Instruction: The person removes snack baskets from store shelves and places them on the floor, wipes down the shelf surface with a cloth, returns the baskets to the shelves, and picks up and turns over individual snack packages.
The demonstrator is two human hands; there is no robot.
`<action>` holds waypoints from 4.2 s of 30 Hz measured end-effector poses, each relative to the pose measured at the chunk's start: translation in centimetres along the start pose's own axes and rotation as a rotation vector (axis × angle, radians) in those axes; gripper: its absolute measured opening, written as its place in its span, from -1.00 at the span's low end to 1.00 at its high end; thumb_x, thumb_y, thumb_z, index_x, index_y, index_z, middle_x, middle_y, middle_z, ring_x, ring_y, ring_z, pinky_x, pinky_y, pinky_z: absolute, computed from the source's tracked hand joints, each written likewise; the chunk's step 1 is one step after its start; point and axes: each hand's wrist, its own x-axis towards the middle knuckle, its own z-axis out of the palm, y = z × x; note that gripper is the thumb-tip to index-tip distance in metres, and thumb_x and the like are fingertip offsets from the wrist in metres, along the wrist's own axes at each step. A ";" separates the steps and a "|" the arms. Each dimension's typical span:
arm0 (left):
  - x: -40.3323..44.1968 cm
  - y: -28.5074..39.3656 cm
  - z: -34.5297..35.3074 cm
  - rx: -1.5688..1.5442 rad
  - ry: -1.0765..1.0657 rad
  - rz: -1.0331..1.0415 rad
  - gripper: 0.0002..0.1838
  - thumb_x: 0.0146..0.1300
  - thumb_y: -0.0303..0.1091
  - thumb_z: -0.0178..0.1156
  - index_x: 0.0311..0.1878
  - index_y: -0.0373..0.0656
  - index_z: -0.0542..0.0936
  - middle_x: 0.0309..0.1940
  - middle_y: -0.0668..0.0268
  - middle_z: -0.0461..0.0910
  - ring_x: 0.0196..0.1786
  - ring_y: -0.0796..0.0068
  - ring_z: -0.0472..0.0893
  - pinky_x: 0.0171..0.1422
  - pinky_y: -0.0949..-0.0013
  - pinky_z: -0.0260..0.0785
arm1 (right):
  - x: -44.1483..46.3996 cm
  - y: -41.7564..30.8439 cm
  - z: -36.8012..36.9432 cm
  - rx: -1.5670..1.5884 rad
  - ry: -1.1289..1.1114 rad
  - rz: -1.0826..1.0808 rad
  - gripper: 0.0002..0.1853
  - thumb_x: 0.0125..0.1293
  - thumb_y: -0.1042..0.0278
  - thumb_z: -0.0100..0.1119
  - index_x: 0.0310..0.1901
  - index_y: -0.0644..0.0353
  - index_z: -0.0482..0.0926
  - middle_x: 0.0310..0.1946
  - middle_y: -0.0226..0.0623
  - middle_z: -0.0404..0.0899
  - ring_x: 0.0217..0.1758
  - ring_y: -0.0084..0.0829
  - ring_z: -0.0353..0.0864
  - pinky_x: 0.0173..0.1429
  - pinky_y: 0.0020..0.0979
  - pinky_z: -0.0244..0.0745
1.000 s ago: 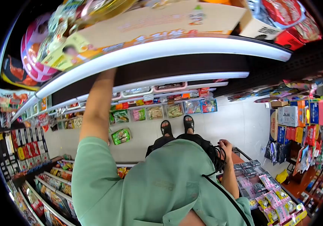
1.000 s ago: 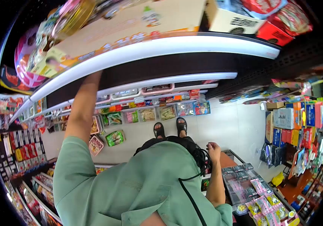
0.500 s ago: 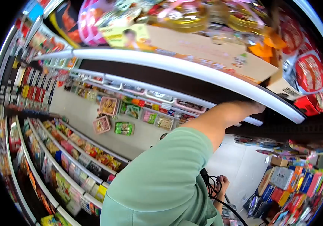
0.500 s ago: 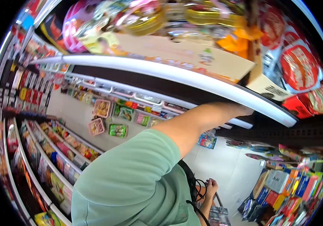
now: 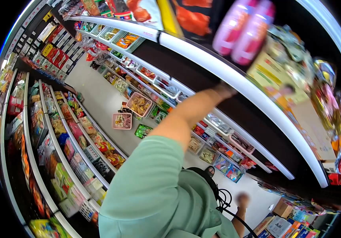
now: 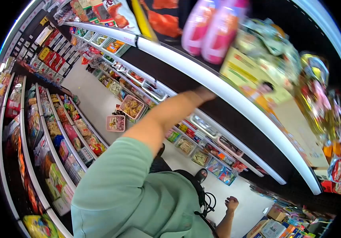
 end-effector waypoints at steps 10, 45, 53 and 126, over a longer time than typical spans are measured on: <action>-16.4 -30.1 -13.7 0.315 0.177 -0.552 -0.57 0.21 -0.21 0.01 0.15 -0.08 0.44 0.08 0.04 0.45 0.21 0.08 0.36 0.29 0.13 0.19 | -14.1 -6.0 19.2 -0.206 -0.286 -0.169 -0.81 0.21 0.42 0.12 -0.18 0.33 0.56 -0.43 -0.21 0.62 -0.40 -0.42 0.64 -0.33 -0.46 0.55; -0.7 -0.9 -0.5 -0.176 -0.185 0.383 -0.61 -0.14 -0.65 0.07 -0.25 0.00 0.68 -0.15 0.20 0.59 0.02 0.18 0.51 0.10 0.21 0.33 | -19.9 14.4 16.6 -0.005 -0.232 0.138 -0.81 0.14 0.35 0.15 -0.45 0.33 0.55 -0.61 -0.42 0.49 -0.56 -0.49 0.43 -0.49 -0.41 0.33; -14.8 -22.9 -14.2 0.365 0.016 -0.389 -0.66 0.11 -0.21 0.11 -0.08 -0.17 0.58 -0.06 0.05 0.56 0.01 0.08 0.52 0.17 0.15 0.32 | -13.4 7.5 18.5 -0.157 -0.167 -0.050 -0.78 0.21 0.29 0.14 -0.27 0.31 0.56 -0.43 -0.23 0.60 -0.44 -0.43 0.60 -0.40 -0.47 0.47; -0.4 36.7 16.8 -2.091 -1.087 -0.281 -0.64 0.18 -0.29 0.10 0.01 -0.26 0.44 -0.18 0.18 0.56 -0.17 0.27 0.58 -0.08 0.17 0.48 | -16.9 -3.5 -1.9 0.572 0.532 -0.414 -0.79 0.25 0.35 0.11 -0.19 0.31 0.57 -0.46 -0.31 0.62 -0.40 -0.60 0.54 -0.28 -0.53 0.43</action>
